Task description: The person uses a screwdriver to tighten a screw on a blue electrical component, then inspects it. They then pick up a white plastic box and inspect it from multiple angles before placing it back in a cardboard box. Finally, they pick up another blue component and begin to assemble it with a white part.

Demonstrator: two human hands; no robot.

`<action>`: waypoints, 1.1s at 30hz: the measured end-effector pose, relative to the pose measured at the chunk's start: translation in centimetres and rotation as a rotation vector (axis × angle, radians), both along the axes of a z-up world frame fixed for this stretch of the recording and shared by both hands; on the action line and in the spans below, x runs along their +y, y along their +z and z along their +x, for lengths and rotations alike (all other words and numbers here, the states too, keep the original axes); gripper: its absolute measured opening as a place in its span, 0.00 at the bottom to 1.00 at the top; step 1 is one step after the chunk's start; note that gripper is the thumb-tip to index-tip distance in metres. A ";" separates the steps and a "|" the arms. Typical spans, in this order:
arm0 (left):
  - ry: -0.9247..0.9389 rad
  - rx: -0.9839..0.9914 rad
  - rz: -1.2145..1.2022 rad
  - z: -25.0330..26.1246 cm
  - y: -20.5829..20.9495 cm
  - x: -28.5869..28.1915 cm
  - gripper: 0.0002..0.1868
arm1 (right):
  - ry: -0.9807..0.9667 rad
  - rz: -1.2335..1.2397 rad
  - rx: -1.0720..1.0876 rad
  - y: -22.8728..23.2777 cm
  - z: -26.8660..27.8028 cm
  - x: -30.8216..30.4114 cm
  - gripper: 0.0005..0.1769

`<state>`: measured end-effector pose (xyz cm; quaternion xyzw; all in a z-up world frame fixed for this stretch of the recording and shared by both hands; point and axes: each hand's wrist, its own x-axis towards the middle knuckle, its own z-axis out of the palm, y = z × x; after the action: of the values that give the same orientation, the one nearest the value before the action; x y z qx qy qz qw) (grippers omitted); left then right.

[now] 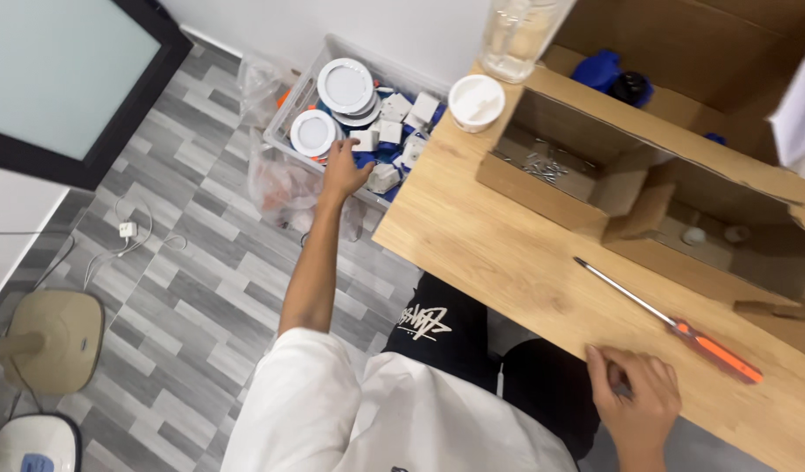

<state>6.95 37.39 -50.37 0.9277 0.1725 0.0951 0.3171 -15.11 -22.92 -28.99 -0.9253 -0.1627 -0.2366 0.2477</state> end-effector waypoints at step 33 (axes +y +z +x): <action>-0.073 0.093 0.023 1.2 -2.0 -0.3 0.17 | -0.087 -0.029 -0.231 -3.1 1.3 0.2 0.20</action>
<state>8.17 37.08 -52.33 0.9405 0.1518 0.0425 0.3012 -13.83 -22.74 -32.10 -0.9015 -0.1534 -0.3498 0.2035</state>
